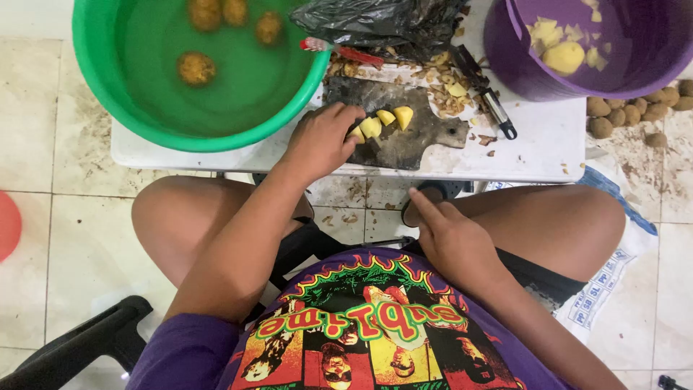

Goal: Slicing peeled potatoes into smaller pieces on a wooden cutting board using a knife

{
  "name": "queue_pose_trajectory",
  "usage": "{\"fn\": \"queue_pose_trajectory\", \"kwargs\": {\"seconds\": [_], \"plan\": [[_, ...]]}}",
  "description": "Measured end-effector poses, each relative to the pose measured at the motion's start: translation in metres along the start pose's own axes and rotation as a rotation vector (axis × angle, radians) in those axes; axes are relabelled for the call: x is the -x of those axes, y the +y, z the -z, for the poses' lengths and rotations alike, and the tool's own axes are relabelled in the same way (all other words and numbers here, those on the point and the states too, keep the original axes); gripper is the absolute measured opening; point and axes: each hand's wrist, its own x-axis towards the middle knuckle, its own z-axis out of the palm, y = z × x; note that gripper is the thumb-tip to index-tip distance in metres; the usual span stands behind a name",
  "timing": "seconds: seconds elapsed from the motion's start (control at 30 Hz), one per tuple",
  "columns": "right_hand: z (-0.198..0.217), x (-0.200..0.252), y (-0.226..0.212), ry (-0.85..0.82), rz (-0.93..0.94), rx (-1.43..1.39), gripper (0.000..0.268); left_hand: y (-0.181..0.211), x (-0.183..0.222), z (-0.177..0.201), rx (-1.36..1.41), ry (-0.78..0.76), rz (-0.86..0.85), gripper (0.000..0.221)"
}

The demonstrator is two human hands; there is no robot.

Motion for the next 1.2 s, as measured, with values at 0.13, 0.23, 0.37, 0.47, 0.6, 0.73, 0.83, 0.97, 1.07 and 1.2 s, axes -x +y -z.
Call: {"fn": "queue_pose_trajectory", "kwargs": {"seconds": [0.13, 0.23, 0.37, 0.47, 0.6, 0.73, 0.83, 0.97, 1.07, 1.2], "plan": [[0.004, -0.011, 0.007, 0.152, -0.041, 0.115, 0.063, -0.002, -0.003, -0.002, 0.091, 0.038, 0.083, 0.056], [-0.010, -0.037, 0.029, 0.282, -0.007, 0.182, 0.062, 0.004, -0.001, 0.000, 0.128, 0.128, 0.125, 0.059], [-0.025, -0.077, 0.060, 0.452, 0.185, 0.267, 0.062, 0.000, -0.001, -0.002, 0.050, 0.235, 0.042, 0.059], [-0.037, -0.092, 0.081, 0.536, 0.279, 0.280, 0.057, -0.002, -0.003, -0.002, -0.083, 0.263, -0.026, 0.051], [-0.043, -0.100, 0.089, 0.577, 0.306, 0.253, 0.053, -0.036, -0.016, -0.039, -0.236, 0.277, -0.122, 0.028], [-0.047, -0.106, 0.097, 0.556, 0.303, 0.233, 0.057, -0.044, -0.014, -0.044, -0.154, 0.265, -0.162, 0.019], [-0.040, -0.101, 0.092, 0.574, 0.307, 0.176, 0.059, -0.041, -0.012, -0.039, -0.183, 0.268, -0.153, 0.015], [-0.012, -0.069, 0.074, 0.592, 0.270, 0.186, 0.052, -0.047, -0.009, -0.044, -0.297, 0.336, -0.186, 0.013], [0.040, -0.019, 0.066, 0.434, 0.124, 0.242, 0.050, -0.029, -0.007, -0.020, -0.361, 0.350, -0.206, 0.014], [0.064, 0.067, 0.145, 0.249, -0.137, 0.250, 0.062, -0.021, -0.006, -0.012, -0.331, 0.255, -0.188, 0.012]]}}
